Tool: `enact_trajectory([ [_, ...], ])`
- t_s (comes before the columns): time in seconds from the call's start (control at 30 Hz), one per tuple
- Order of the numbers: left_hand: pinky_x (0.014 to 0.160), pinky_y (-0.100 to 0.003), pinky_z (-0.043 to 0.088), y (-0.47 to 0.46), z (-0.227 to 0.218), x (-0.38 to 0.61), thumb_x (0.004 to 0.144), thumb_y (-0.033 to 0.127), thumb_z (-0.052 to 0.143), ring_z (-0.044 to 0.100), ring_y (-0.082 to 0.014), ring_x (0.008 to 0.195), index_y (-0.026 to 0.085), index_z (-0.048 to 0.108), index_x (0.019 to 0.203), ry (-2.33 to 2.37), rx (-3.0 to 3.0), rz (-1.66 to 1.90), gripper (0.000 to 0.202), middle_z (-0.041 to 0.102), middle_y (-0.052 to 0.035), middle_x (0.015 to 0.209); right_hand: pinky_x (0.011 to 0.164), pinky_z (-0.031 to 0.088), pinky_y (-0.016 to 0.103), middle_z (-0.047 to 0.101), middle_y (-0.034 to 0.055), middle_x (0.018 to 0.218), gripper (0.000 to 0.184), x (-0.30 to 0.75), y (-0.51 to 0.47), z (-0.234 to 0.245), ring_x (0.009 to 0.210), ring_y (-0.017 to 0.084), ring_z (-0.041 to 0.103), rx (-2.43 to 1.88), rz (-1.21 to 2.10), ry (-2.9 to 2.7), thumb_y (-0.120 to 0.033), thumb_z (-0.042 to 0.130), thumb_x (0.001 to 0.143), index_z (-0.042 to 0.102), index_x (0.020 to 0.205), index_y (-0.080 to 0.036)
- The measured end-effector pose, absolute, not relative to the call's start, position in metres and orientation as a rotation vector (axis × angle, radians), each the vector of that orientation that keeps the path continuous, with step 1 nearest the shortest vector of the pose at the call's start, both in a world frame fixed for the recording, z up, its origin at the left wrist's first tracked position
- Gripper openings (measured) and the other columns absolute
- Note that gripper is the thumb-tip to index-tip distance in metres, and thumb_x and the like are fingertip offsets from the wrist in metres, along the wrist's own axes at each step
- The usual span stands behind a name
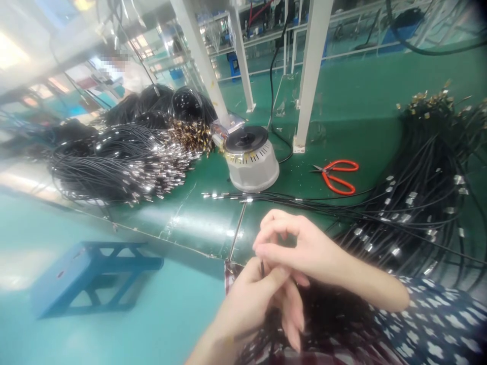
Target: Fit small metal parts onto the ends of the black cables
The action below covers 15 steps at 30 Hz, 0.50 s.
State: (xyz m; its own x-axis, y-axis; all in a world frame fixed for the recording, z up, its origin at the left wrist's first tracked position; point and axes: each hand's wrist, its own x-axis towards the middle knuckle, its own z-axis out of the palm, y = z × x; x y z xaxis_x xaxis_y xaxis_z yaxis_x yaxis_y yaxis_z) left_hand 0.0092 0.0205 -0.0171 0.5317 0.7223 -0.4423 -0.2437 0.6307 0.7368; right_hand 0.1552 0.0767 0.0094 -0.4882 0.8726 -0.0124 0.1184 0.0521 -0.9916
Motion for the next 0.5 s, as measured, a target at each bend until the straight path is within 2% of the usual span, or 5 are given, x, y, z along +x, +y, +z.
enact_trajectory([
  [0.13, 0.064, -0.02, 0.046, 0.019, 0.0, -0.001, 0.088, 0.034, 0.062, 0.058, -0.0107, 0.065, 0.013, 0.068, 0.083, 1.098, 1.04, 0.79, 0.022, 0.066, -0.0025, 0.069, 0.072, 0.043, 0.026, 0.054, -0.0003, 0.081, 0.022, 0.157, 0.08, 0.015, 0.074, 0.013, 0.054, -0.916, 1.491, -1.702, -0.016, 0.064, 0.085, 0.066, 0.064, -0.017],
  [0.17, 0.066, -0.019, 0.045, 0.019, 0.004, -0.005, 0.088, 0.032, 0.062, 0.057, -0.0104, 0.068, 0.014, 0.069, 0.084, 1.165, 1.1, 0.78, 0.019, 0.065, -0.0018, 0.071, 0.075, 0.043, 0.027, 0.054, -0.0001, 0.081, 0.022, 0.158, 0.081, 0.016, 0.075, 0.013, 0.054, -0.893, 1.481, -1.721, -0.015, 0.065, 0.085, 0.065, 0.064, -0.016],
  [0.27, 0.05, -0.016, 0.038, 0.02, 0.01, -0.013, 0.088, 0.029, 0.062, 0.048, -0.0061, 0.053, 0.015, 0.069, 0.084, 1.231, 1.074, 0.755, 0.016, 0.063, -0.0004, 0.066, 0.076, 0.042, 0.028, 0.058, 0.0007, 0.084, 0.009, 0.162, 0.083, 0.013, 0.078, 0.014, 0.054, -0.86, 1.497, -1.698, -0.017, 0.063, 0.087, 0.065, 0.078, -0.017],
  [0.33, 0.039, -0.016, 0.033, 0.02, 0.008, -0.015, 0.087, 0.032, 0.062, 0.044, -0.0044, 0.042, 0.015, 0.066, 0.085, 1.228, 0.973, 0.835, 0.018, 0.063, -0.0003, 0.065, 0.073, 0.042, 0.027, 0.06, 0.0013, 0.086, 0.004, 0.163, 0.084, 0.008, 0.079, 0.014, 0.054, -0.828, 1.571, -1.572, -0.019, 0.057, 0.091, 0.061, 0.09, -0.017],
  [0.5, 0.03, -0.018, 0.041, 0.02, 0.004, -0.009, 0.083, 0.034, 0.067, 0.051, -0.0084, 0.036, 0.016, 0.061, 0.096, 1.252, 0.847, 0.995, 0.023, 0.061, 0.0012, 0.065, 0.069, 0.041, 0.024, 0.061, 0.0006, 0.075, 0.007, 0.166, 0.083, 0.001, 0.073, 0.013, 0.055, -0.685, 1.766, -1.401, -0.018, 0.044, 0.098, 0.05, 0.095, -0.017],
])
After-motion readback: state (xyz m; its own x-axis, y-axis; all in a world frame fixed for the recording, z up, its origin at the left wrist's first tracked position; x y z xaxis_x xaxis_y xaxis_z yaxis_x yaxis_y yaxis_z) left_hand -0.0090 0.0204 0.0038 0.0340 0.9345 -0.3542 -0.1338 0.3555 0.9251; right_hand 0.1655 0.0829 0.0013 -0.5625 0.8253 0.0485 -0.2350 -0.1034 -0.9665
